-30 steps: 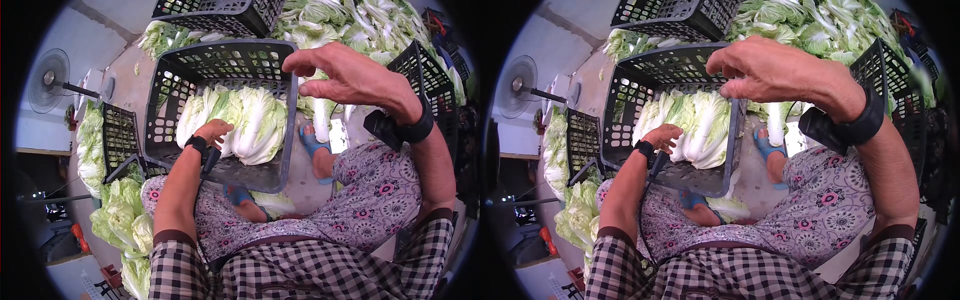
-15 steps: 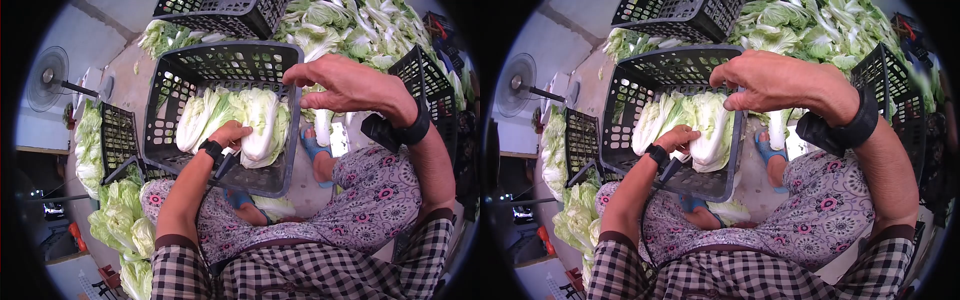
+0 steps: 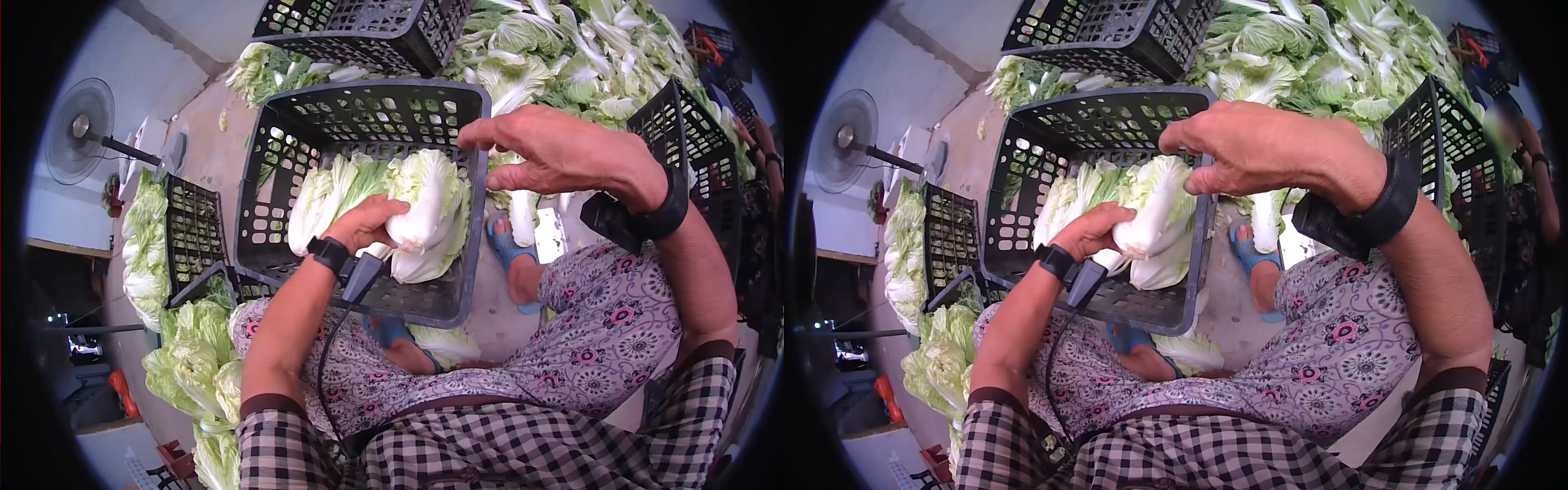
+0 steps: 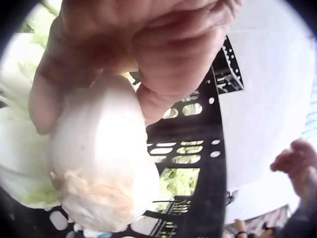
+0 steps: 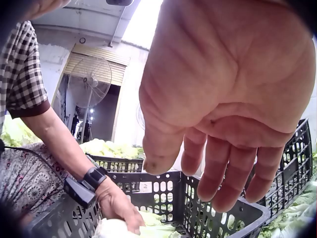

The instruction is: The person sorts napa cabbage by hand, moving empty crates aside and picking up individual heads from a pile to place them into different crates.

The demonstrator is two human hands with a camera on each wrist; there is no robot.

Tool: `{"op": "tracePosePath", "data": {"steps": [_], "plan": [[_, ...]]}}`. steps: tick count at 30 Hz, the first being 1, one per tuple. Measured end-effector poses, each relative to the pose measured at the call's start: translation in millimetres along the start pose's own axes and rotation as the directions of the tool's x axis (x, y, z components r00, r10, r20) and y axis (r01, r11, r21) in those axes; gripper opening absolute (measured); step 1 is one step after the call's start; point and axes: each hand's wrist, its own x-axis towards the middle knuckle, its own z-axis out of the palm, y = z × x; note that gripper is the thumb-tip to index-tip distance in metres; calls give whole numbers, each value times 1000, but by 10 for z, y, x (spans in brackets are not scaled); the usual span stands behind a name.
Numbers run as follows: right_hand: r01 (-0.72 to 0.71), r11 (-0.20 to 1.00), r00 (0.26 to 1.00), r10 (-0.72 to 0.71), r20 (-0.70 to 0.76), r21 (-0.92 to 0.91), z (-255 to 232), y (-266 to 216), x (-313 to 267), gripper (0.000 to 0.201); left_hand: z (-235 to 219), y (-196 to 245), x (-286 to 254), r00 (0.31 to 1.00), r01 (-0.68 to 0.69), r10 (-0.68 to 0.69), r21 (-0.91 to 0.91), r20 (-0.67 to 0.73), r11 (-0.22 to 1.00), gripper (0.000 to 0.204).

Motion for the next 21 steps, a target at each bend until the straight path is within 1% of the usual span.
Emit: {"op": "tracePosePath", "data": {"steps": [1, 2, 4, 5, 6, 7, 8, 9, 10, 11, 12, 13, 14, 15, 16, 17, 18, 21], "plan": [[55, 998, 996, -55, -68, -9, 39, 30, -4, 60, 43, 85, -102, 998, -51, 48, -88, -29, 995, 40], [107, 994, 985, -108, -135, -19, 76, 56, -3, 65, 0, 106, -132, 997, -71, 65, -201, -35, 977, 42], [221, 973, 947, -231, -223, -71, 109, 72, 60, 74, 175, 406, -458, 985, -32, 112, -496, 132, 868, 46], [273, 957, 920, -290, -264, -100, 124, 75, 96, 79, 245, 480, -546, 963, -37, 167, -506, 214, 862, 44], [293, 943, 901, -327, -285, -157, 145, 84, 124, 79, 309, 543, -625, 930, -41, 222, -516, 293, 856, 42], [309, 926, 881, -365, -301, -217, 150, 73, 156, 79, 384, 620, -708, 890, -38, 247, -477, 384, 878, 41], [299, 926, 888, -358, -287, -230, 133, 23, 175, 75, 525, 676, -787, 930, -137, 259, -410, 261, 902, 41], [289, 926, 895, -351, -274, -244, 108, -47, 198, 71, 718, 710, -853, 950, -226, 282, -330, 133, 917, 41], [266, 924, 896, -342, -284, -274, 54, -76, 192, 69, 812, 715, -873, 950, -302, 312, -240, 4, 923, 41], [246, 921, 896, -335, -291, -303, 14, -98, 195, 66, 699, 670, -823, 928, -346, 365, -195, 69, 918, 47], [227, 916, 896, -329, -299, -330, 4, -101, 204, 64, 706, 689, -820, 919, -377, 392, -199, 41, 905, 50], [223, 921, 870, -336, -362, -318, 30, -48, 221, 55, 731, 746, -847, 909, -406, 417, -198, 15, 892, 52], [211, 932, 860, -320, -398, -294, 51, -16, 215, 52, 759, 806, -882, 897, -435, 442, -191, -9, 880, 55], [199, 942, 848, -304, -435, -270, 61, 5, 210, 49, 790, 846, -914, 887, -460, 461, -171, -37, 871, 63], [188, 951, 834, -288, -471, -247, 56, 11, 214, 47, 734, 857, -925, 891, -454, 451, -108, -52, 884, 64], [173, 955, 804, -279, -525, -243, 49, -2, 213, 40, 668, 846, -918, 887, -457, 461, -122, 3, 881, 64], [170, 960, 804, -265, -532, -221, 40, -15, 209, 40, 631, 840, -907, 880, -461, 472, -140, 56, 876, 64], [165, 971, 803, -233, -548, -170, 22, -65, 230, 39, 644, 851, -882, 876, -478, 474, -29, -94, 878, 62]]}}
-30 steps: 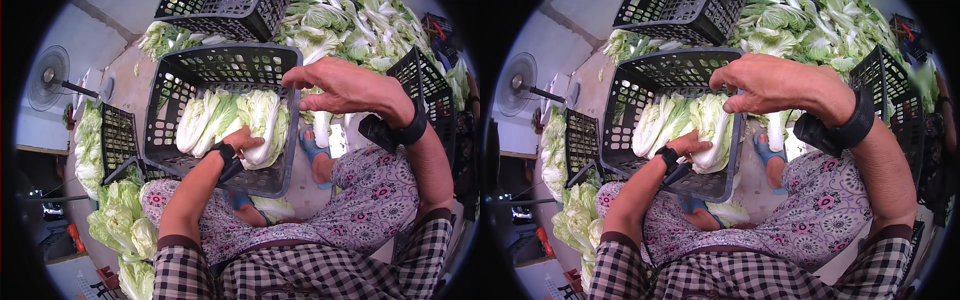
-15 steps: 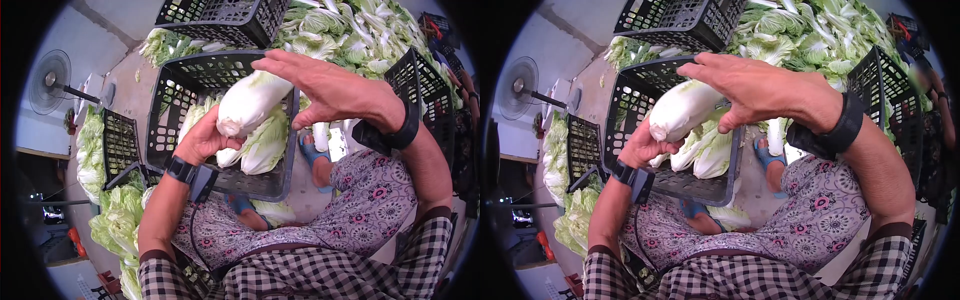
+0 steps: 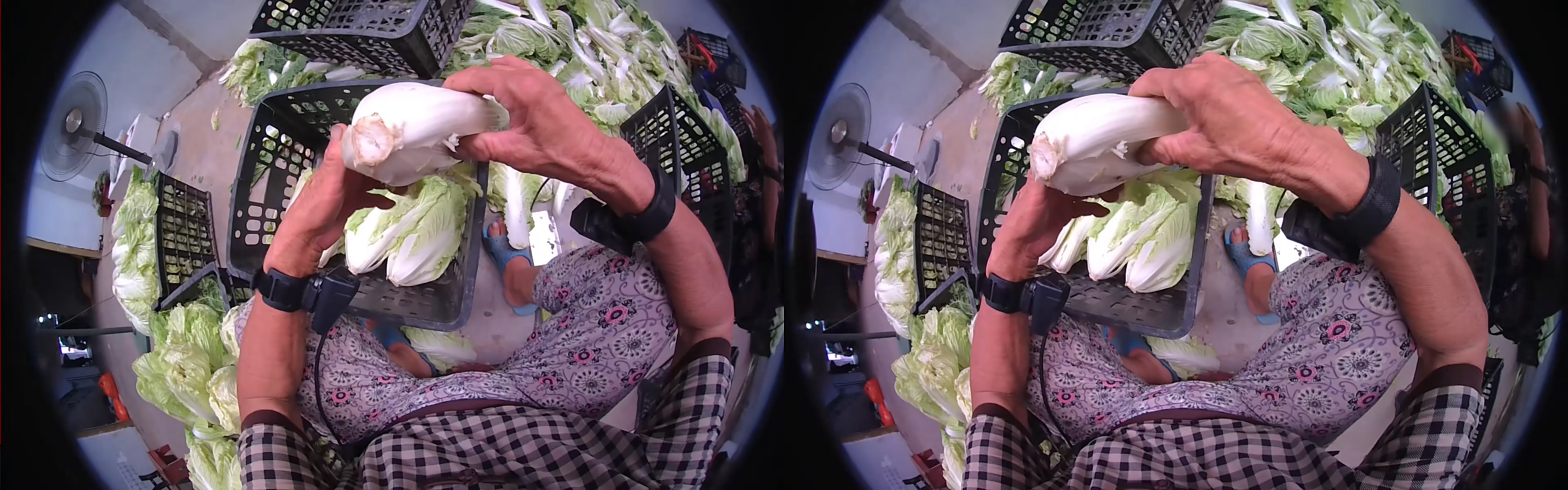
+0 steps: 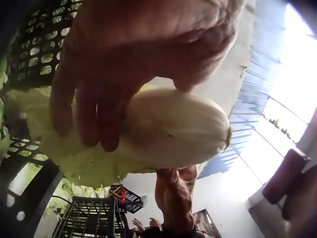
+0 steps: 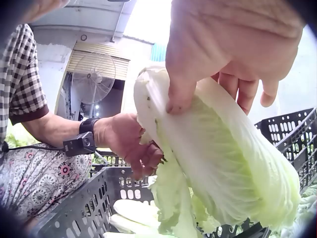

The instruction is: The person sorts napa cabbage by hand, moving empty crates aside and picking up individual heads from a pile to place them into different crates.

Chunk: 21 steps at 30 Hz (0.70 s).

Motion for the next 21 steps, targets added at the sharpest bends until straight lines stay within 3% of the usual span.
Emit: {"op": "tracePosePath", "data": {"steps": [3, 4, 5, 7, 8, 11, 13, 14, 17, 18, 21], "plan": [[-62, 998, 998, 62, -3, 6, 6, -17, 18, 39, -147, -54, 24, 953, -185, 246, 302, -177, 935, 53], [-99, 995, 995, 98, 11, 7, 7, -8, 6, 39, -201, -20, 34, 911, -250, 372, 479, -176, 841, 46], [-135, 991, 991, 135, 25, 7, 12, 3, -5, 39, -238, 2, 38, 878, -267, 413, 466, -244, 843, 45], [-228, 957, 973, 230, 13, 177, 48, 32, -29, 41, -260, 46, 40, 792, -304, 483, 444, -374, 843, 42], [-270, 927, 961, 277, 13, 261, 55, 39, -36, 42, -227, 65, 47, 768, -339, 451, 310, -455, 888, 50], [-304, 920, 951, 309, 20, 247, -11, -7, -8, 45, -63, -23, 39, 878, -459, 449, -22, -166, 888, 64], [-323, 912, 946, 317, 65, 253, -38, -38, -3, 46, 205, -15, -37, 988, -149, 157, 296, -2, 943, 79], [-332, 908, 943, 320, 92, 255, -40, -48, -2, 46, 221, -24, -93, 965, -251, 261, 377, 24, 892, 86], [-344, 902, 939, 324, 118, 260, -29, -47, -31, 46, 220, 41, -88, 943, -298, 331, 363, -31, 883, 93], [-352, 895, 935, 328, 131, 274, -21, -58, -33, 47, 195, 42, -86, 937, -302, 345, 357, -60, 884, 92], [-364, 888, 931, 332, 154, 282, -24, -91, -24, 49, 268, 52, -125, 949, -308, 309, 357, 54, 882, 87]]}}
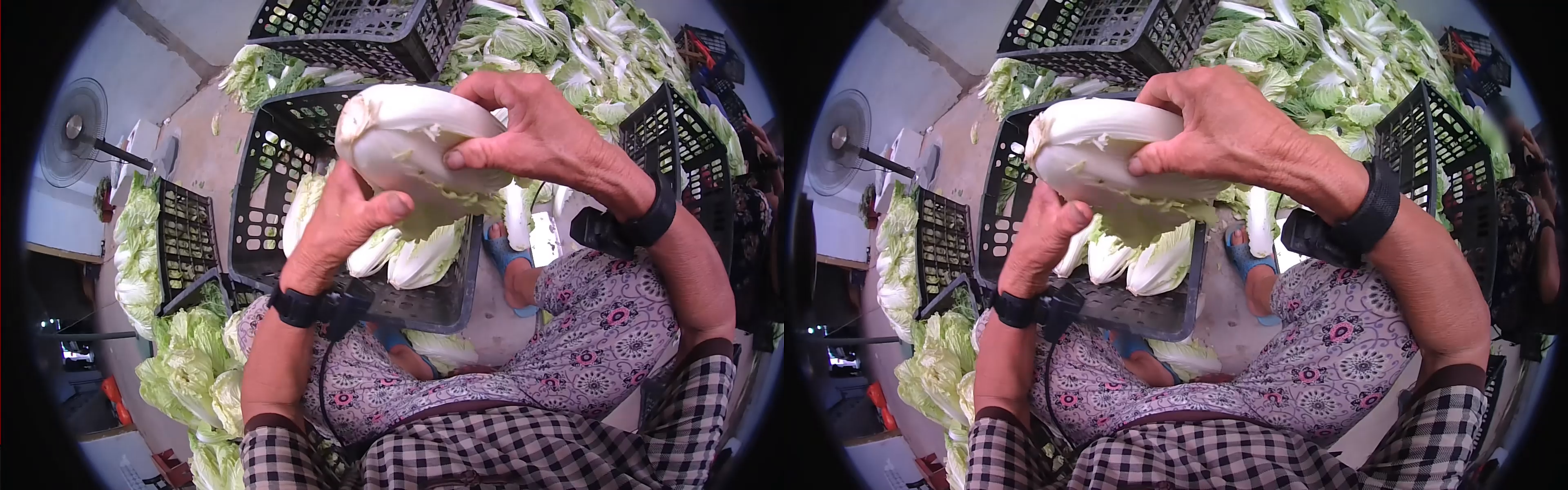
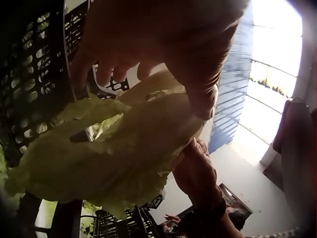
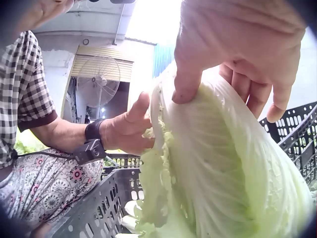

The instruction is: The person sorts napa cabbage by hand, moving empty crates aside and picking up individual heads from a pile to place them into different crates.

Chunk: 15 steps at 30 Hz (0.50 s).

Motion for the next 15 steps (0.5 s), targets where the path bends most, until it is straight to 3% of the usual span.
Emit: {"op": "tracePosePath", "data": {"steps": [1, 4, 9, 15], "plan": [[6, 1000, 1000, -5, 5, -17, -9, 3, 7, 50, 70, -39, -20, 998, -19, 16, -51, -64, 999, 77], [42, 999, 999, -42, 8, -26, 9, 19, 21, 51, 25, -33, 21, 988, 18, -8, 65, -156, 998, 74], [70, 998, 997, -69, 27, -10, 2, -28, 24, 52, -87, 125, 1, 986, 1, 43, 262, -163, 965, 64], [35, 998, 994, -28, 110, -60, -11, -61, 32, 61, -119, 89, -22, 990, -13, 31, 127, -135, 992, 63]]}}
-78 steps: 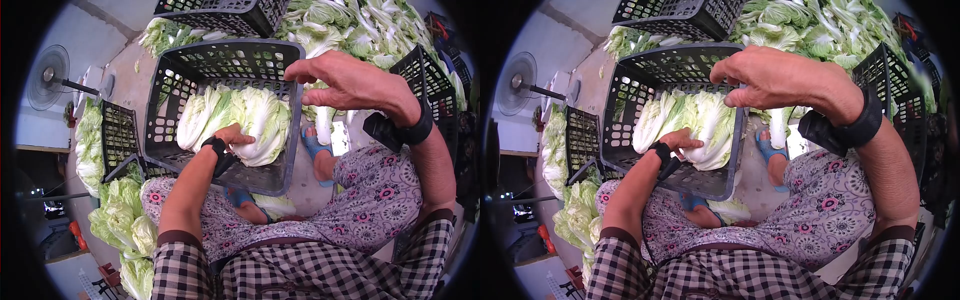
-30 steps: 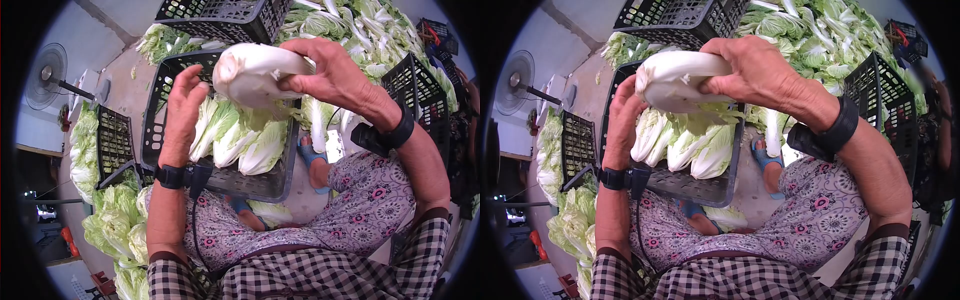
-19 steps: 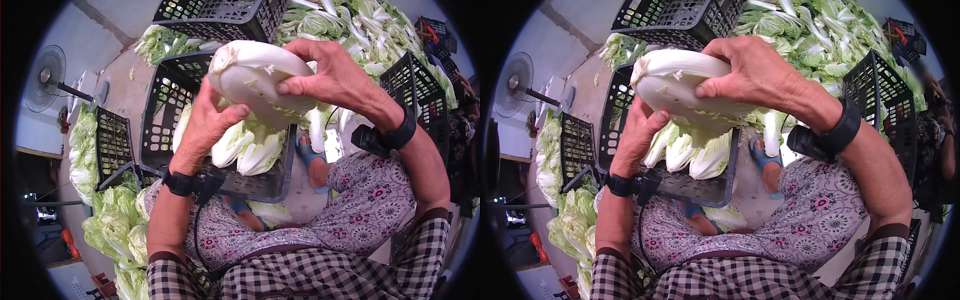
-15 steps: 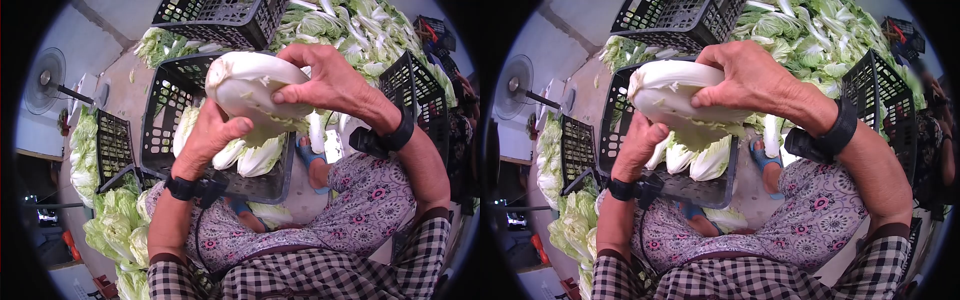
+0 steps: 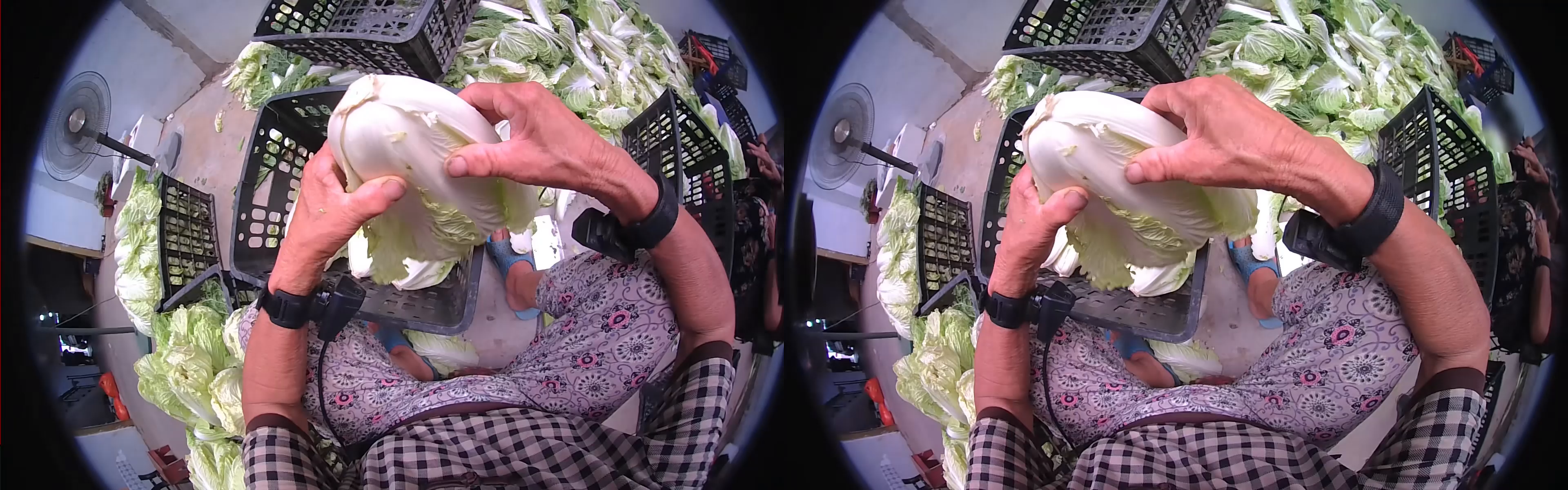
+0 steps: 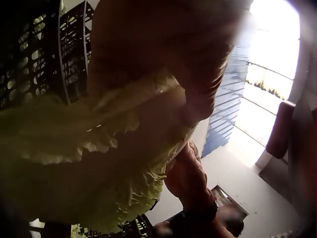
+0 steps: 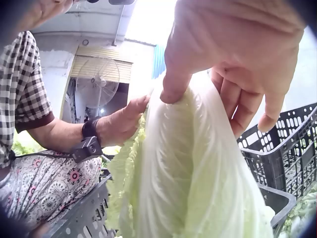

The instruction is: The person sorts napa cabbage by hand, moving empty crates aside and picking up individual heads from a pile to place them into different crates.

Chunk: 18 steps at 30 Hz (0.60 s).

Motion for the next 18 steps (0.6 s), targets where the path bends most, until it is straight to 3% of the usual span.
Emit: {"op": "tracePosePath", "data": {"steps": [2, 5, 8, 11, 15, 18], "plan": [[2, 998, 1000, -3, 15, 61, -10, 14, -2, 67, -40, -28, -9, 1000, 26, -27, -49, -16, 998, 62], [135, 980, 990, -129, -49, 148, 57, 108, -13, 77, -58, -62, 7, 998, 7, -20, -203, -63, 979, 67], [196, 946, 968, -229, 105, 260, 123, 168, -19, 82, -93, -44, 23, 995, -4, -35, -381, -95, 925, 77], [55, 919, 979, -127, 162, 389, 126, 89, -50, 80, -78, -17, 29, 993, 9, -55, -414, -100, 910, 81], [36, 959, 993, -67, 101, 281, 55, 74, -42, 66, -136, -64, 38, 999, 21, -29, -392, -15, 920, 82], [34, 976, 993, -57, 101, 216, 32, 82, -41, 56, -86, -139, 49, 993, -17, -35, -422, -116, 907, 77]]}}
